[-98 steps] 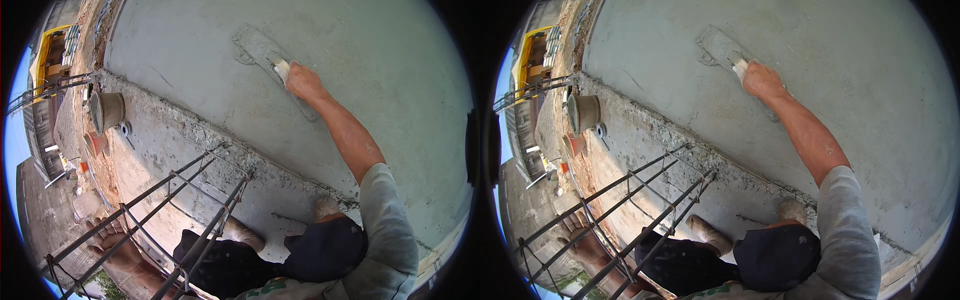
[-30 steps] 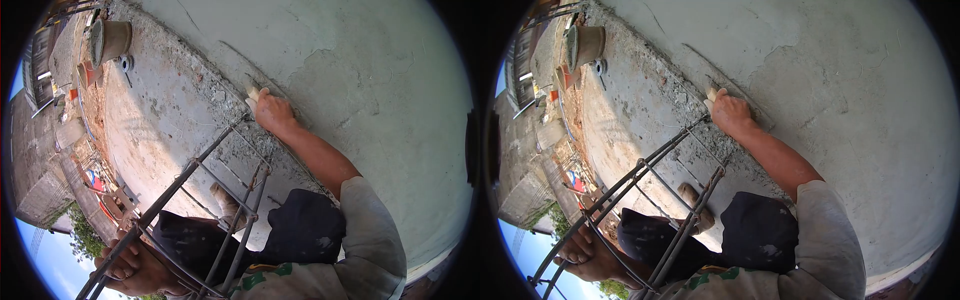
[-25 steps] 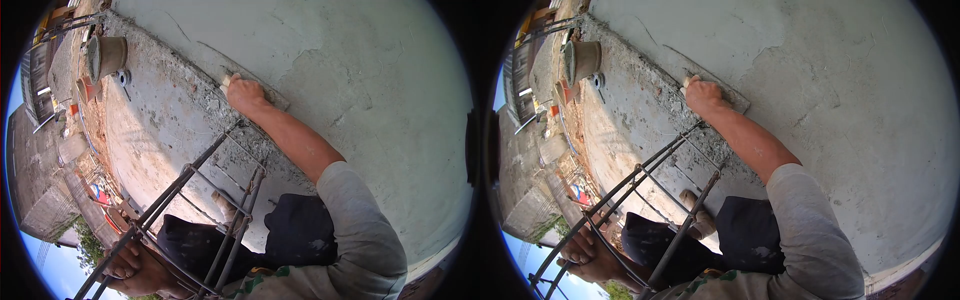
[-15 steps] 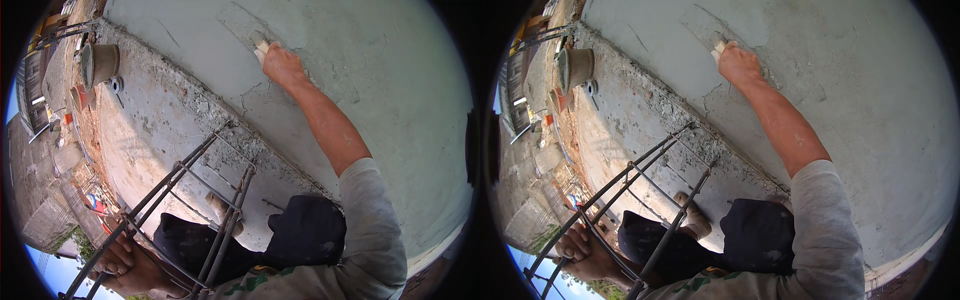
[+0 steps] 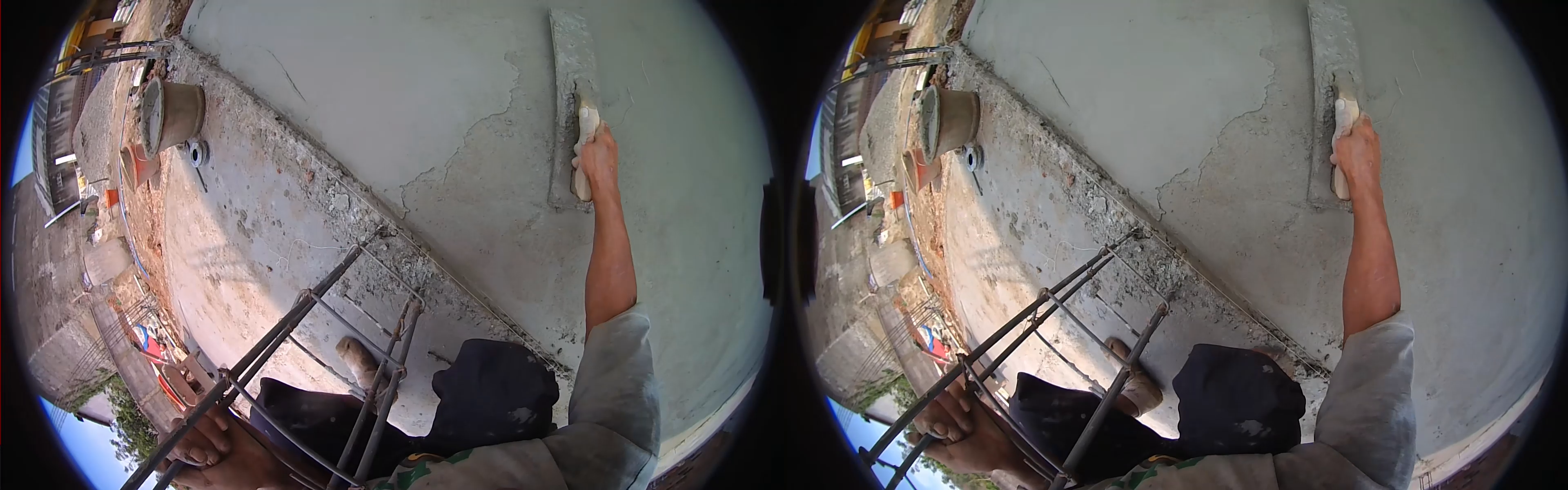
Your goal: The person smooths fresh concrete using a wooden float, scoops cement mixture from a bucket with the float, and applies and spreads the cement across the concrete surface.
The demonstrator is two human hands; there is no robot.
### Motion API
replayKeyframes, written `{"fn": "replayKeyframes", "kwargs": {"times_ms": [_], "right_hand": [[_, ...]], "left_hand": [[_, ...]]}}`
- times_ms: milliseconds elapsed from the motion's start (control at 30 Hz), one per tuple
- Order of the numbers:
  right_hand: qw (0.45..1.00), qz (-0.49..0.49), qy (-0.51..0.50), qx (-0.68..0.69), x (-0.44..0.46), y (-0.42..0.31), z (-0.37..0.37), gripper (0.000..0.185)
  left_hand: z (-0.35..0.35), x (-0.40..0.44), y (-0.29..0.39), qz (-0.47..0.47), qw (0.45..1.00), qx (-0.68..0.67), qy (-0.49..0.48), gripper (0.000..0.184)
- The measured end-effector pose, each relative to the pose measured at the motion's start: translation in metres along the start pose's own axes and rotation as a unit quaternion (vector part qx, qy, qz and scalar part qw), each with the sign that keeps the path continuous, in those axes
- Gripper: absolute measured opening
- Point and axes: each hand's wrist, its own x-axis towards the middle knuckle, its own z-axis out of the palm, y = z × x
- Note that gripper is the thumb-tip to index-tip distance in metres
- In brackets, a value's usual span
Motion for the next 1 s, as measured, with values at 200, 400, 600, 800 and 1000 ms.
{"fn": "replayKeyframes", "kwargs": {"times_ms": [200,400,600,800,1000], "right_hand": [[0.987,0.016,-0.119,0.105,0.037,-0.072,0.065,0.030],[0.964,-0.023,-0.236,0.120,0.020,-0.137,0.168,0.026],[0.939,-0.089,-0.332,0.020,-0.044,-0.179,0.240,0.041],[0.910,-0.221,-0.339,-0.092,-0.109,-0.205,0.298,0.050],[0.895,-0.257,-0.342,-0.125,-0.116,-0.215,0.328,0.051]], "left_hand": [[0.000,0.002,0.000,-0.006,1.000,0.017,0.001,0.040],[-0.002,0.001,-0.004,0.002,0.999,-0.033,-0.033,0.042],[0.000,0.003,-0.003,0.001,0.998,-0.035,-0.059,0.040],[-0.028,0.011,-0.007,-0.028,0.978,-0.100,-0.182,0.061],[0.000,0.005,-0.006,-0.028,0.993,-0.089,-0.071,0.056]]}}
